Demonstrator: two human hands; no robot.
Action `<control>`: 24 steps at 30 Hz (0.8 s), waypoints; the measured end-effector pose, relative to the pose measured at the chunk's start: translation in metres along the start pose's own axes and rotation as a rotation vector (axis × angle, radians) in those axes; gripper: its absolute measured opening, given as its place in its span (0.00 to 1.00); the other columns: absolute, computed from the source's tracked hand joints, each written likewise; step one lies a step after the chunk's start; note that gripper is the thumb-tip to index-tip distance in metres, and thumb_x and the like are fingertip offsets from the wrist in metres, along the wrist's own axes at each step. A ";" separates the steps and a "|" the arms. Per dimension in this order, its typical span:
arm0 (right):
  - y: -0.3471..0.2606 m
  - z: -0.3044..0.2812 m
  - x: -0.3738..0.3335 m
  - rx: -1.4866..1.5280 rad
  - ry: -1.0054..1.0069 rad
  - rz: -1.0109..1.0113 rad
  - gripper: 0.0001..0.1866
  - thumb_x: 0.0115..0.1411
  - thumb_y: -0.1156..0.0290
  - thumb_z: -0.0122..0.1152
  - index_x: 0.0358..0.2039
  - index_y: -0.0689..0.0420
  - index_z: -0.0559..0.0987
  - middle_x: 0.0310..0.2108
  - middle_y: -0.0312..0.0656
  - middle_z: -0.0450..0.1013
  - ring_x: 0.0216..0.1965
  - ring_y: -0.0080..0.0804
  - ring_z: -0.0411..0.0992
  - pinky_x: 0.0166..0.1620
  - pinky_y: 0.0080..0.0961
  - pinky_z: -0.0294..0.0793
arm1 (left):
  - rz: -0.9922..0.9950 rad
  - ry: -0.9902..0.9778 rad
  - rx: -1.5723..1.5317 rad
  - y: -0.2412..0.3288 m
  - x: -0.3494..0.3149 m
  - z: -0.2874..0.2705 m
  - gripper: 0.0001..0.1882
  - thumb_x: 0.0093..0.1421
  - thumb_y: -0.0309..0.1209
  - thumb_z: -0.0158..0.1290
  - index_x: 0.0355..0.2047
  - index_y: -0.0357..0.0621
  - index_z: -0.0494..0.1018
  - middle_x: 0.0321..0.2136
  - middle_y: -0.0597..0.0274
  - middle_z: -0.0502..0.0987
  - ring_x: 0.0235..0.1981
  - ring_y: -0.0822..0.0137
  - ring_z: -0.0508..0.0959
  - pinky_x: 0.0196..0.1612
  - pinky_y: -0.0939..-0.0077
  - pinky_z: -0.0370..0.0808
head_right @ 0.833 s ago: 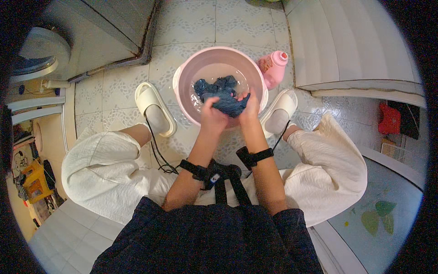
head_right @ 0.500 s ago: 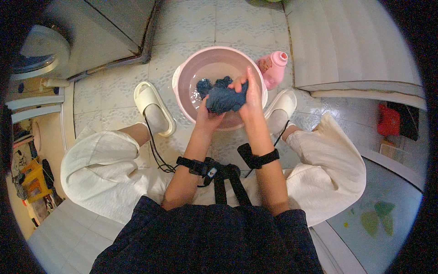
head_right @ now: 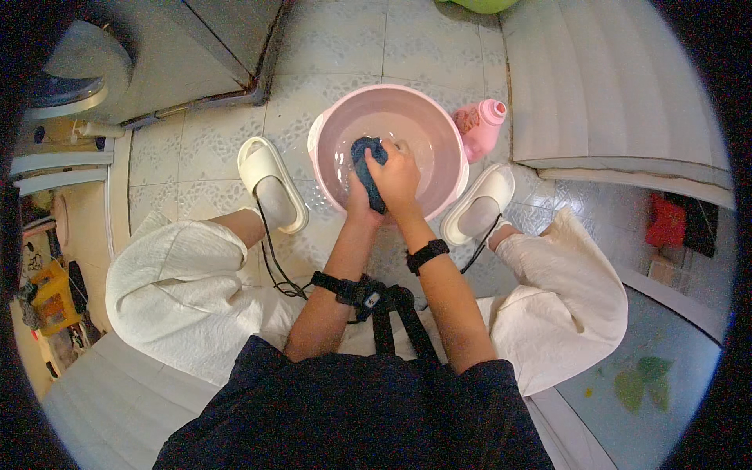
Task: Hand-washing a dark garment in a pink plastic basin on a tiled floor.
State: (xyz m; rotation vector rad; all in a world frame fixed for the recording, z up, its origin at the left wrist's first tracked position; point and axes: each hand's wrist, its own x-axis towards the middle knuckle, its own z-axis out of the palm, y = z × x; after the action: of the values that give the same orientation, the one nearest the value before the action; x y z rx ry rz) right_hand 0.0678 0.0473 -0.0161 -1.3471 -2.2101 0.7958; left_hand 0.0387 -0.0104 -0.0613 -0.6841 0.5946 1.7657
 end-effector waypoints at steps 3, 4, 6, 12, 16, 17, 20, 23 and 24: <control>-0.011 0.005 -0.030 -0.025 -0.055 -0.184 0.16 0.45 0.62 0.63 0.33 0.56 0.76 0.32 0.48 0.68 0.34 0.46 0.69 0.35 0.36 0.70 | 0.023 -0.039 -0.006 0.014 0.001 -0.016 0.18 0.60 0.41 0.43 0.44 0.44 0.68 0.40 0.58 0.74 0.41 0.61 0.75 0.43 0.66 0.75; -0.017 0.002 -0.044 -0.031 -0.104 -0.319 0.16 0.46 0.61 0.63 0.33 0.56 0.76 0.31 0.49 0.68 0.33 0.47 0.69 0.35 0.36 0.70 | 0.023 -0.047 -0.002 0.017 0.000 -0.020 0.18 0.60 0.42 0.43 0.44 0.44 0.68 0.39 0.58 0.74 0.40 0.61 0.75 0.42 0.66 0.75; -0.011 0.004 -0.048 0.005 -0.098 -0.305 0.16 0.46 0.61 0.62 0.33 0.56 0.76 0.29 0.49 0.68 0.31 0.47 0.69 0.35 0.36 0.70 | 0.022 -0.037 0.002 0.021 0.001 -0.020 0.18 0.60 0.42 0.43 0.43 0.44 0.68 0.39 0.59 0.74 0.39 0.61 0.76 0.42 0.67 0.75; 0.062 -0.007 0.010 0.033 0.052 -0.118 0.17 0.50 0.60 0.60 0.35 0.60 0.76 0.34 0.52 0.71 0.34 0.50 0.70 0.37 0.38 0.69 | 0.049 0.055 0.269 0.005 0.004 0.007 0.14 0.59 0.36 0.47 0.40 0.39 0.69 0.34 0.60 0.75 0.33 0.65 0.77 0.38 0.71 0.76; 0.065 -0.030 0.007 0.108 -0.090 0.080 0.17 0.51 0.62 0.59 0.35 0.63 0.76 0.34 0.57 0.70 0.37 0.53 0.68 0.41 0.39 0.66 | 0.207 -0.001 0.233 0.020 -0.010 0.027 0.13 0.55 0.28 0.50 0.42 0.39 0.67 0.37 0.58 0.73 0.37 0.63 0.76 0.40 0.69 0.74; 0.067 -0.036 0.003 -0.021 -0.051 0.036 0.17 0.52 0.61 0.59 0.35 0.63 0.75 0.34 0.56 0.69 0.38 0.53 0.68 0.41 0.39 0.66 | 0.286 -0.077 0.212 0.024 -0.017 0.032 0.14 0.53 0.25 0.51 0.42 0.39 0.66 0.38 0.57 0.73 0.38 0.62 0.75 0.42 0.69 0.73; 0.069 -0.039 -0.008 -0.179 0.013 -0.021 0.16 0.53 0.61 0.57 0.35 0.62 0.75 0.34 0.55 0.69 0.38 0.53 0.67 0.41 0.40 0.66 | 0.352 -0.107 0.197 0.033 -0.022 0.039 0.17 0.51 0.21 0.51 0.42 0.39 0.66 0.40 0.57 0.72 0.40 0.62 0.74 0.44 0.69 0.71; 0.072 -0.042 -0.010 -0.138 -0.092 0.040 0.14 0.52 0.64 0.59 0.35 0.61 0.74 0.34 0.53 0.69 0.38 0.49 0.68 0.41 0.40 0.66 | 0.374 -0.135 0.225 0.032 -0.024 0.048 0.16 0.50 0.20 0.52 0.41 0.39 0.67 0.37 0.59 0.72 0.38 0.65 0.74 0.42 0.72 0.71; 0.070 -0.042 -0.008 -0.137 -0.090 0.041 0.14 0.52 0.64 0.59 0.35 0.61 0.74 0.34 0.53 0.69 0.38 0.49 0.68 0.41 0.40 0.66 | 0.424 -0.151 0.273 0.031 -0.024 0.050 0.14 0.51 0.20 0.51 0.40 0.39 0.68 0.36 0.60 0.72 0.36 0.67 0.75 0.39 0.75 0.72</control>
State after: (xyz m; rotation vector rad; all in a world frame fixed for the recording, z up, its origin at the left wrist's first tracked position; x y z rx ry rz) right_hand 0.1434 0.0758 -0.0318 -1.4509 -2.3515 0.7455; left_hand 0.0066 -0.0002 -0.0069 -0.2416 0.9045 2.0508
